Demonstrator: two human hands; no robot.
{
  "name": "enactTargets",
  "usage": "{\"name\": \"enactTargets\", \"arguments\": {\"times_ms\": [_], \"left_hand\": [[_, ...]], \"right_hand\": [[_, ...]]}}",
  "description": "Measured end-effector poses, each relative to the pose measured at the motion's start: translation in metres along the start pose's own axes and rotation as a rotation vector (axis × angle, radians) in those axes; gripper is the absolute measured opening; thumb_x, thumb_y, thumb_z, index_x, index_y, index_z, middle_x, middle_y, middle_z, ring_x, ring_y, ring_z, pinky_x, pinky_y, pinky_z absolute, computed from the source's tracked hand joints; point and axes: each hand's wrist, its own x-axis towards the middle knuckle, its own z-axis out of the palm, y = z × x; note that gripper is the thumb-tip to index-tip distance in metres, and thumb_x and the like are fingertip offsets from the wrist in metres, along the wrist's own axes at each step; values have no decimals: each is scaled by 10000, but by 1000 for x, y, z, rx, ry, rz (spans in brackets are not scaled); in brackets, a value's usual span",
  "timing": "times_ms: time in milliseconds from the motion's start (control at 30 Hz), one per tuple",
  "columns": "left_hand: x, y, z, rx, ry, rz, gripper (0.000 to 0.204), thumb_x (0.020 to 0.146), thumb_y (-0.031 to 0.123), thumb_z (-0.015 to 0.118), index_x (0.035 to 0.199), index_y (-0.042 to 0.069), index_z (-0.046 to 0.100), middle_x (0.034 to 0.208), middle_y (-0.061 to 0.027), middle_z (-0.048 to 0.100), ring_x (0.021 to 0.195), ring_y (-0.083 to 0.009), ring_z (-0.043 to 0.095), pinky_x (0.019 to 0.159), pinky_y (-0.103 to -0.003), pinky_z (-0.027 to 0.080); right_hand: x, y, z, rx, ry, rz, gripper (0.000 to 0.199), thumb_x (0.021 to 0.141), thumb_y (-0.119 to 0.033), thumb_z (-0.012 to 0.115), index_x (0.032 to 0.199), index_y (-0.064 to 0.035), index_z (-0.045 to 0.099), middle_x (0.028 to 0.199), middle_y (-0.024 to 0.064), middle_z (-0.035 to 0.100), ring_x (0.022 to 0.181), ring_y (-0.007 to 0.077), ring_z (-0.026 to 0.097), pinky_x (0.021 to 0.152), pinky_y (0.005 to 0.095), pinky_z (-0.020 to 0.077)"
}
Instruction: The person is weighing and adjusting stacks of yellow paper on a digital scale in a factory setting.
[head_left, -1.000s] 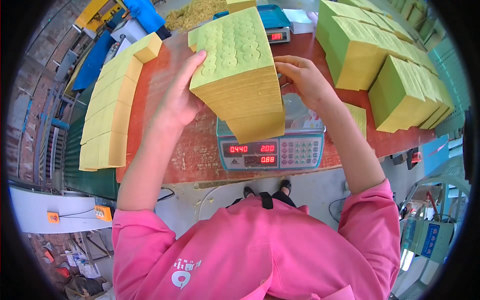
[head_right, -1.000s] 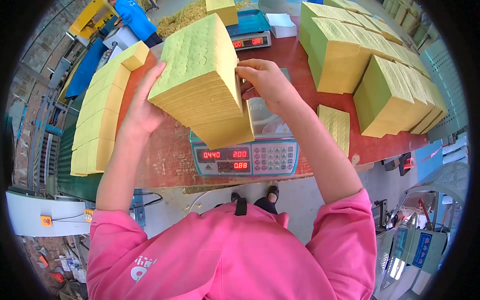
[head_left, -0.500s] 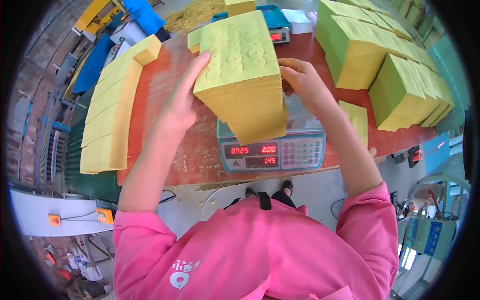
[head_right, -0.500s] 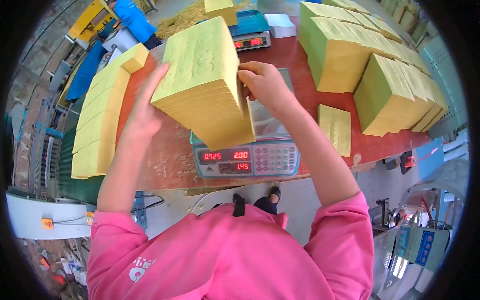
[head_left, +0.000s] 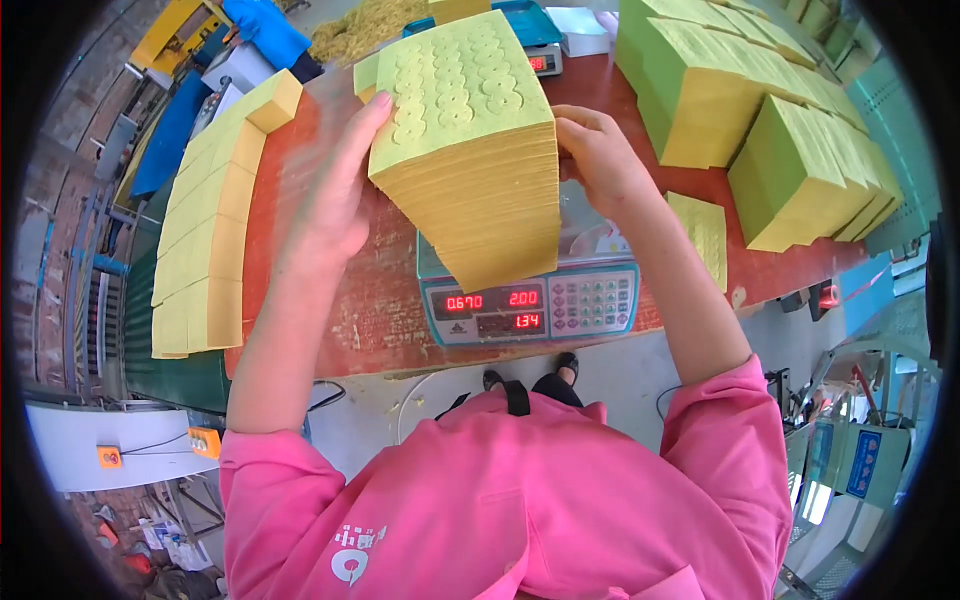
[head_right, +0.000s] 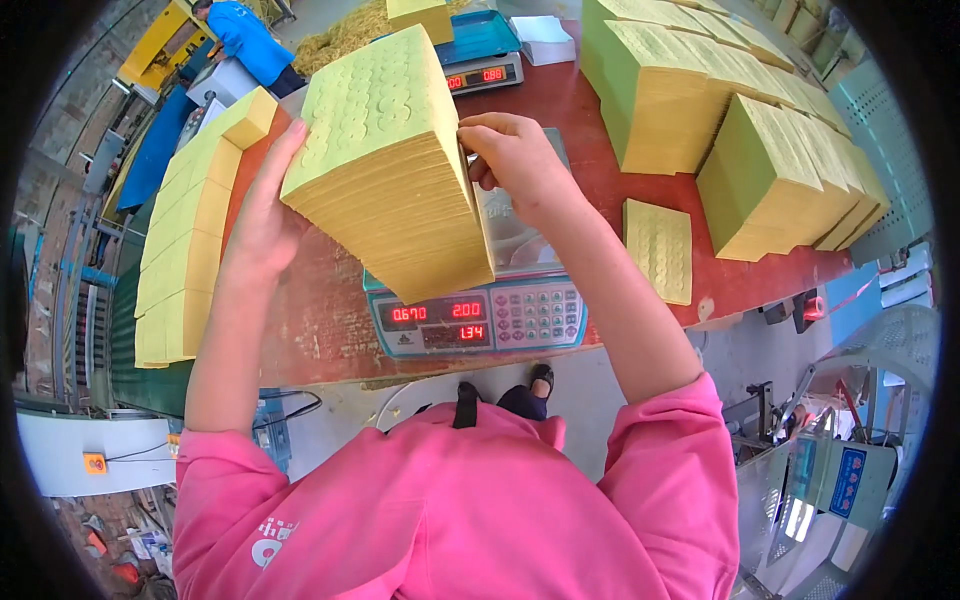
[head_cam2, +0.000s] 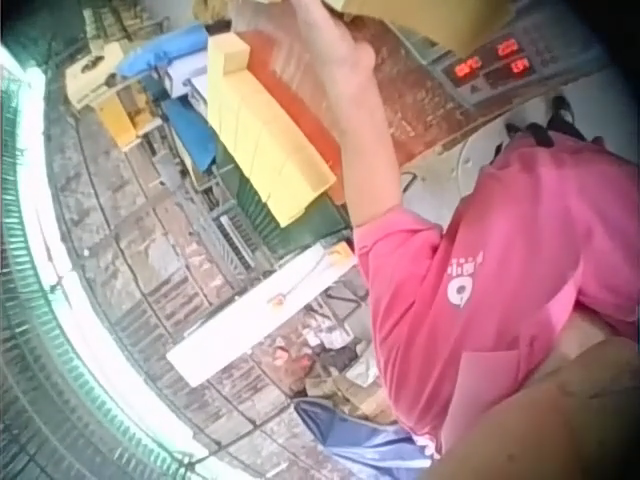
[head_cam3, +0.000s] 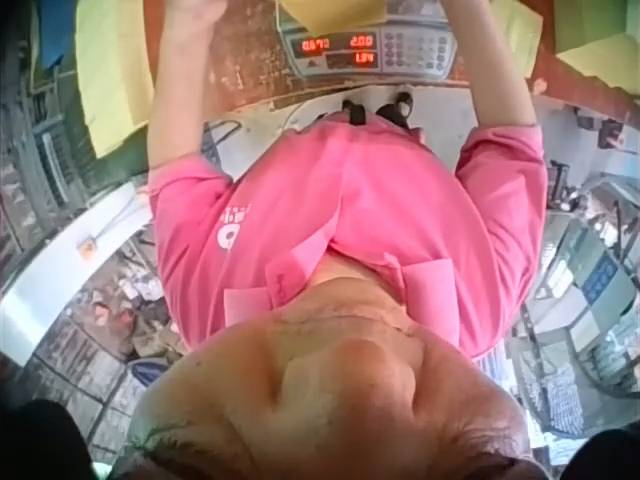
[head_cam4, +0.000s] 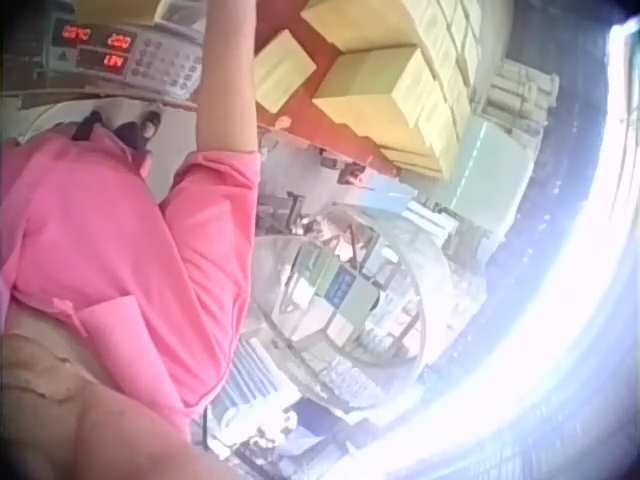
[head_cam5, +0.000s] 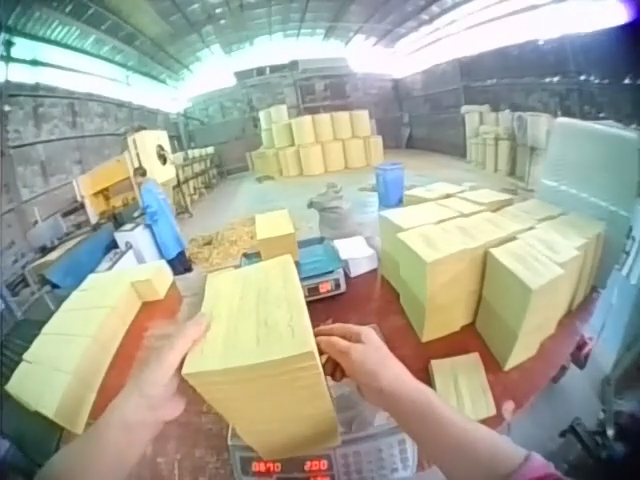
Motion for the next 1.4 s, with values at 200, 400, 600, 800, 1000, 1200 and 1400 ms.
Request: {"name": "enactTargets", "arguments": {"times_ms": [200,400,600,800,1000,1200,1400], "left_hand": [[0,2,8,9,43,-61,603,926,535,568,1369,129,524,1324,-21,577,1216,-146,515,977,-338,408],[1,-62,-3,-126,166,74,595,992,504,464,1398,69,459,1320,-42,554,1141,-151,545,890,-342,476],[31,-118,0,-400,123,57,498,984,324,539,1381,36,455,1264,-80,578,1102,-175,587,899,-355,517],[85,-127,-25,-480,-98,100,476,947,234,602,1354,25,471,1212,-92,599,1040,-180,621,817,-337,551],[75,-109,-11,-435,35,35,509,969,296,575,1380,24,449,1293,-112,554,1131,-185,578,887,-360,523],[19,-182,-149,-88,479,216,538,1010,346,495,1427,15,413,1404,-137,489,1268,-271,505,1075,-418,398],[-97,-266,-230,1151,630,77,446,958,239,553,1311,-32,534,1367,-198,529,1292,-333,469,1084,-443,368]], "right_hand": [[1,6,-8,-14,1,-5,342,916,-173,575,1166,47,653,923,53,672,663,101,549,601,247,431],[-10,32,-10,-5,124,-198,494,978,-317,539,1336,24,545,1243,123,617,1031,167,615,858,297,467],[-4,63,22,43,47,-320,651,1048,-436,368,1489,39,313,1535,173,351,1425,236,317,1148,333,255],[35,63,30,121,47,-342,668,1052,-448,348,1502,41,277,1536,168,350,1422,232,313,1148,320,247],[17,65,25,52,146,-313,579,1050,-361,398,1475,29,349,1491,160,419,1377,225,383,1122,317,293],[-115,65,2,-176,146,-364,322,959,-75,520,1253,49,557,1085,110,654,1027,164,616,923,307,473],[-188,138,27,-141,-205,153,196,924,-78,557,1028,47,666,891,104,682,832,155,651,766,280,514]]}}
